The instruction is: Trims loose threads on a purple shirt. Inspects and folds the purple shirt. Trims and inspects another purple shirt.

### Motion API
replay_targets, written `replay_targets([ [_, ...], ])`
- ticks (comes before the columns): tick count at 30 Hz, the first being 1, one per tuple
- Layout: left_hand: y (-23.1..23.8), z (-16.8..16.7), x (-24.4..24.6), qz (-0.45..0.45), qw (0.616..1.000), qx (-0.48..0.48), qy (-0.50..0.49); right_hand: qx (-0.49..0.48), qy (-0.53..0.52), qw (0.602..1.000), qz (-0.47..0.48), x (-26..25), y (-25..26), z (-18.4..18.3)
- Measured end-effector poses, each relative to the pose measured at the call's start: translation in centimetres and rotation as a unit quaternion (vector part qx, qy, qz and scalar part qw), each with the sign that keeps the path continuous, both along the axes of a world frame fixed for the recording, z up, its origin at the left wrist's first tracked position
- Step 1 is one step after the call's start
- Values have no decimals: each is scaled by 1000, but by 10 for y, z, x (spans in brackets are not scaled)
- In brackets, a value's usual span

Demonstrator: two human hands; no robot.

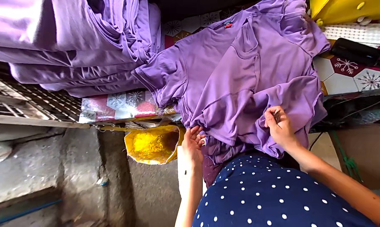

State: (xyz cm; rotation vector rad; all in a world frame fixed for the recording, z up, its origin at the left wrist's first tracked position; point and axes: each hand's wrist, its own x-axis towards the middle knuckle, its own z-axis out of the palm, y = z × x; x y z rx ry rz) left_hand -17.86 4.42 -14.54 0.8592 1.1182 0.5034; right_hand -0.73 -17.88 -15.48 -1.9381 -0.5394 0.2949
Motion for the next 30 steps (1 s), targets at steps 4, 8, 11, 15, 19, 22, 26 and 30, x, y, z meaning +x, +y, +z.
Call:
replay_targets([
  [4, 3, -11, 11, 4, 999, 45, 27, -73, 24, 997, 0, 11, 7, 2],
  [8, 3, -17, 18, 45, 998, 44, 27, 36, -69, 996, 36, -6, 47, 20],
  [11, 1, -18, 21, 60, 997, 46, 8, 60, -85, 989, 109, -21, 83, 16],
  [15, -6, 22, 10, 56, 995, 50, -73, 154, -98, 965, 189, -36, 112, 25],
  [19, -20, 53, 6, 29, 989, 84, -121, 165, -111, 957, 213, -45, 128, 37],
  [22, -22, 56, 7, 20, 986, 112, -122, 212, -73, 954, 201, -46, 131, 41],
  [26, -20, 57, 6, 25, 986, 102, -128, 214, -42, 955, 201, -49, 125, 46],
  [30, -22, 48, 7, 22, 978, 164, -130, 133, -22, 971, 199, -51, 127, 49],
])
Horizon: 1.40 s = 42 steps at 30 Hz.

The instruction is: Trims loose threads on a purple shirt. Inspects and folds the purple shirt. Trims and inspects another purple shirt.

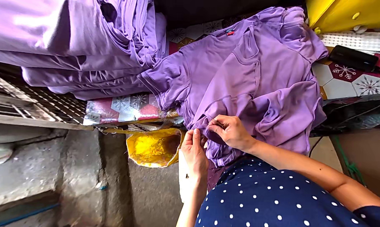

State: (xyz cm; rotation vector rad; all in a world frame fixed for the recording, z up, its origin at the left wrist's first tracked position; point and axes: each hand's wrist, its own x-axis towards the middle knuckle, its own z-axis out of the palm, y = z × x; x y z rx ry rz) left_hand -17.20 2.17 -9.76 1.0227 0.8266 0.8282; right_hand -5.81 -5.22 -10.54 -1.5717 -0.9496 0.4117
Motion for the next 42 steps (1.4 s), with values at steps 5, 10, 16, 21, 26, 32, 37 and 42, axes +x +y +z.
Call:
replay_targets([
  [5, -6, -11, -3, -25, 980, 195, -23, -78, 169, 982, 36, 9, 3, 18],
  [10, -4, -8, -5, 6, 979, 205, 13, -27, 116, 991, 59, 8, 0, 13],
  [16, -1, -2, -11, -49, 981, 189, -12, 53, -31, 998, 24, 2, 2, -2],
  [21, 0, -6, -13, -26, 968, 248, 12, 0, 109, 992, 70, 2, 1, 11],
  [26, -1, -14, -15, -43, 948, 313, 38, -9, -8, 1000, 21, -5, 6, 11],
  [32, 4, -25, -19, -25, 942, 334, -17, 51, -321, 946, 11, -15, 8, 24],
  [37, 7, -25, -21, 12, 961, 274, -38, 47, -146, 986, 71, -19, 8, 31],
  [42, 17, -23, -32, 73, 956, 282, 37, -63, 296, 939, 163, -11, -4, 34],
])
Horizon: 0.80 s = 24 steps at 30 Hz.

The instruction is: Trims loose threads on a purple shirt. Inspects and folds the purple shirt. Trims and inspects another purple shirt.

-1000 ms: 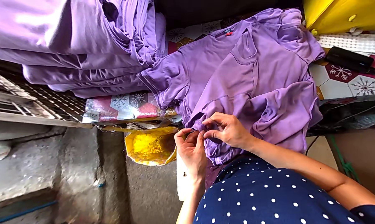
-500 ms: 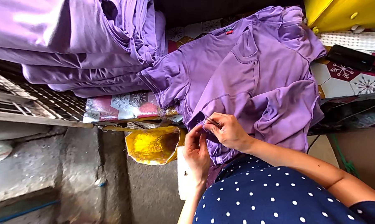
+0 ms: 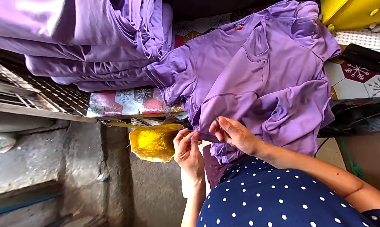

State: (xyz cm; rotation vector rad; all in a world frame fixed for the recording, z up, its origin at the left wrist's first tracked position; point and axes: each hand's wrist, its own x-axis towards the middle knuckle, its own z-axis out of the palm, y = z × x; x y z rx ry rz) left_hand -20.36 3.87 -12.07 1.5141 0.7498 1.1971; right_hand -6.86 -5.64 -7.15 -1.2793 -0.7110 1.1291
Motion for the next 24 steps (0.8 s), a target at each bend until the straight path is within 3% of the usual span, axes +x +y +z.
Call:
replay_targets([
  [4, 2, 0, -6, -12, 1000, -9, -6, -103, 146, 978, 109, -12, -2, -1],
  [7, -3, 4, -4, -28, 999, -10, -23, -137, 200, 962, 125, -15, 3, -2],
  [13, -5, 10, 2, -18, 999, -41, -22, -137, 209, 958, 141, -17, 4, -6],
  [20, -8, 8, 0, -46, 997, -41, -44, -110, 292, 944, 112, -10, 8, -7],
  [24, -8, 4, -3, -59, 997, -29, -44, -125, 266, 952, 83, -12, 9, -5],
])
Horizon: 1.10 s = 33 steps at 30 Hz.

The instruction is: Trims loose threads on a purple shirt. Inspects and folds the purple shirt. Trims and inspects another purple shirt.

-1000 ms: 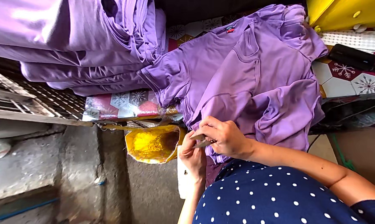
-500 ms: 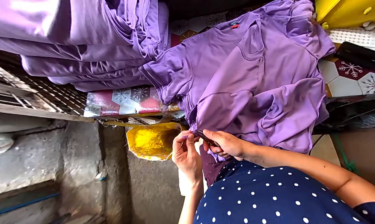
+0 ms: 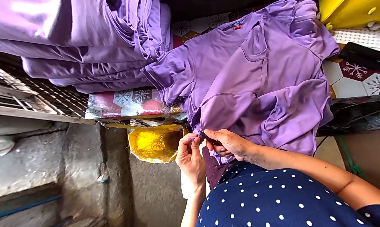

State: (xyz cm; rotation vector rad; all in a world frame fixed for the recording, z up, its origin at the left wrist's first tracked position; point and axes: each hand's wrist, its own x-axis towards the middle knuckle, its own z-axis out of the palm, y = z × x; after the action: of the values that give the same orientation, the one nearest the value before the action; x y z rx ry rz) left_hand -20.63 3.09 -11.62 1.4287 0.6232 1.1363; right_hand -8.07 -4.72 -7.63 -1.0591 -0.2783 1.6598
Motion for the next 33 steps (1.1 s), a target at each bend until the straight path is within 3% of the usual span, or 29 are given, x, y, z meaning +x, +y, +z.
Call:
replay_targets([
  [3, 0, 0, 1, -12, 1000, -24, -10, 47, -146, 985, -73, -3, -3, -1],
  [5, 0, 3, 1, -26, 998, -59, -15, 104, -336, 926, -134, -2, -6, -13],
  [7, 1, 5, 1, -50, 996, -74, -16, 98, -482, 863, -115, 4, -5, -27],
  [10, 15, 3, -3, -35, 998, -30, 37, 119, -559, 811, -126, 7, -1, -46],
  [13, 62, -6, -30, 61, 984, 7, 166, 143, -555, 805, -156, 11, -8, -49],
  [15, 107, -29, -58, 159, 928, 31, 336, 153, -531, 817, -162, 12, -14, -50],
  [16, 126, -41, -72, 192, 874, 29, 446, 154, -517, 826, -163, 12, -16, -51],
  [18, 143, -48, -85, 183, 771, -13, 610, 156, -495, 839, -161, 10, -18, -55],
  [19, 142, -45, -83, 158, 757, -21, 634, 159, -490, 842, -158, 9, -18, -57],
  [20, 134, -40, -77, 129, 781, -12, 611, 162, -485, 845, -154, 9, -18, -59],
  [22, 105, -28, -56, 30, 872, -16, 489, 163, -470, 855, -147, 9, -20, -61],
  [24, 75, -16, -29, -102, 925, -93, 354, 162, -458, 863, -138, 9, -21, -64],
  [27, 53, -6, -3, -216, 919, -132, 302, 161, -450, 870, -120, 6, -23, -67],
  [31, 54, -7, 0, -182, 908, -71, 370, 162, -454, 867, -121, 6, -24, -67],
  [33, 51, -3, -5, -163, 931, -126, 301, 159, -455, 868, -120, 6, -24, -67],
])
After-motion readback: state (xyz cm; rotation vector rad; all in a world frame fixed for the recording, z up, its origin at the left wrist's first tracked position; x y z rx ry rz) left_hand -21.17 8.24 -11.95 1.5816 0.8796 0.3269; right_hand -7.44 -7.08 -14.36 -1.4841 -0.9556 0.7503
